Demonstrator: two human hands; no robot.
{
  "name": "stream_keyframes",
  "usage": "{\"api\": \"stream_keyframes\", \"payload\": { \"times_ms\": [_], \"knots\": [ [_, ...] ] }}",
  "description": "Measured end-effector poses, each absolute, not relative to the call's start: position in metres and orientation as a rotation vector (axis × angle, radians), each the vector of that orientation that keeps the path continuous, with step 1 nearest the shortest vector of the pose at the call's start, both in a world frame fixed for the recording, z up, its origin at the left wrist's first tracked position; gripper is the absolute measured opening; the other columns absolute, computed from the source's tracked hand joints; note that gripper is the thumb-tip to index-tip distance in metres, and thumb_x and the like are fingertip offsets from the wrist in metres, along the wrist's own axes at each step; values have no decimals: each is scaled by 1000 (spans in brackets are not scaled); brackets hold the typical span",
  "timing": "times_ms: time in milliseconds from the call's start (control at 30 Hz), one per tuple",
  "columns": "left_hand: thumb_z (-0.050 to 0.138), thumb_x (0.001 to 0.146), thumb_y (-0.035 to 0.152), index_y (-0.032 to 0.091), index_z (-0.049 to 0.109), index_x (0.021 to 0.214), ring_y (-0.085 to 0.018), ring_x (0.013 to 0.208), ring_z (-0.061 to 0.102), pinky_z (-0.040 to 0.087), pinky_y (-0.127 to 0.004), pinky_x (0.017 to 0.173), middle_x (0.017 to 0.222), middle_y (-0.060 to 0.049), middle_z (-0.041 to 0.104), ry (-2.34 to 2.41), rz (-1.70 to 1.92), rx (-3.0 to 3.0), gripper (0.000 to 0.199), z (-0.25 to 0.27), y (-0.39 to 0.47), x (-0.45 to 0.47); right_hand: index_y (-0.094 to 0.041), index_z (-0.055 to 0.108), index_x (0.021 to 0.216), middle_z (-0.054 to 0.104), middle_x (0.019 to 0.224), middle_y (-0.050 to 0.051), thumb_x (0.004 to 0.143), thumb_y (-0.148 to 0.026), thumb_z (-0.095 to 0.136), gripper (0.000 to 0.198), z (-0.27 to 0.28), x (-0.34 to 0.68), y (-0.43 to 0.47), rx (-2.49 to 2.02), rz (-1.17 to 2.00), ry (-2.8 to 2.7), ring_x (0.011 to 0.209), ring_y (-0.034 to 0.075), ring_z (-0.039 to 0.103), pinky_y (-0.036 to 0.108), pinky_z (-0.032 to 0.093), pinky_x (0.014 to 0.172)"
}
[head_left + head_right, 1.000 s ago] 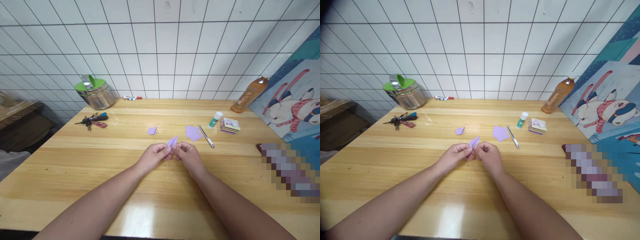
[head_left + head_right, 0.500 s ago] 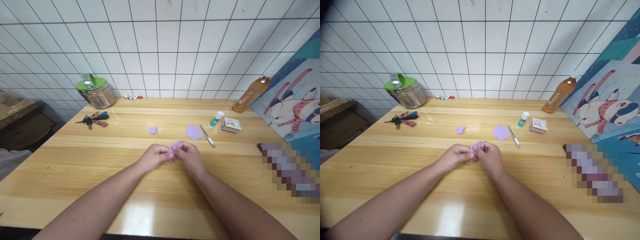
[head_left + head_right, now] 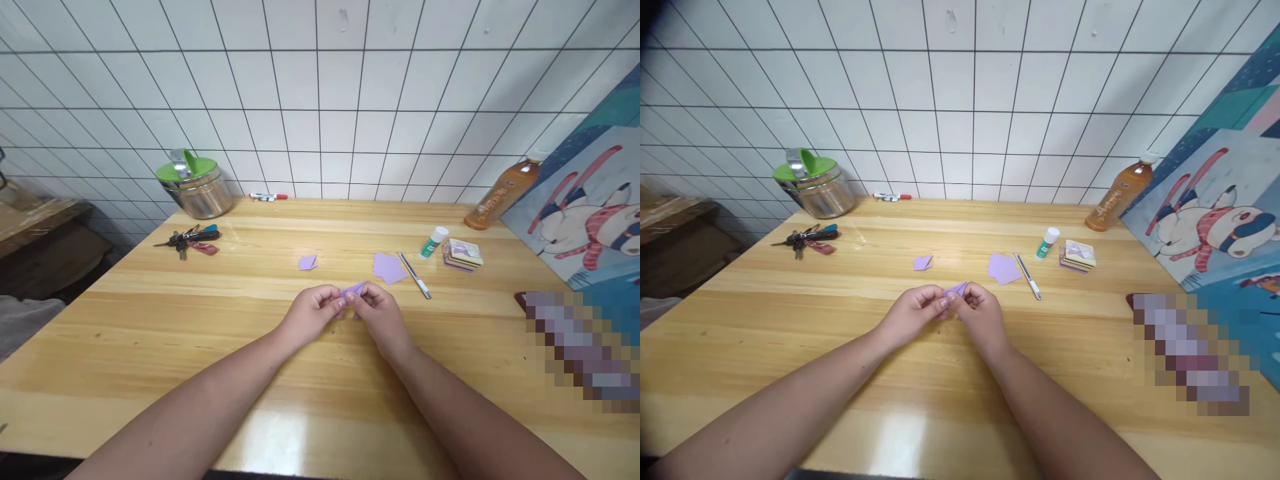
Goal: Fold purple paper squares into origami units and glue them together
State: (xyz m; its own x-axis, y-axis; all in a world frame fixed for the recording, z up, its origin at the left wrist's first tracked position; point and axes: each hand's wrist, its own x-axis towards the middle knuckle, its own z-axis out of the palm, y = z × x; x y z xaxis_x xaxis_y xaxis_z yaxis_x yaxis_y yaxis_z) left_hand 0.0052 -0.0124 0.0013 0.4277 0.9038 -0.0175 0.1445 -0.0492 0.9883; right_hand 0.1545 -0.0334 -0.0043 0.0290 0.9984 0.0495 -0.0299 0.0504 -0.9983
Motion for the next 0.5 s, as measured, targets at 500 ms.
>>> {"api": "stream_keyframes", "payload": {
  "times_ms": [500],
  "knots": [
    [61, 75, 37, 13, 63, 69, -13, 62, 55, 40, -23, 61, 64, -1, 62, 982, 807, 1492, 24, 4, -10, 3, -19, 67, 72, 62, 69, 1, 66, -45, 69, 26, 5, 161, -35, -1214, 1388, -1005, 64, 15, 54, 27, 47, 58]
  ]
}}
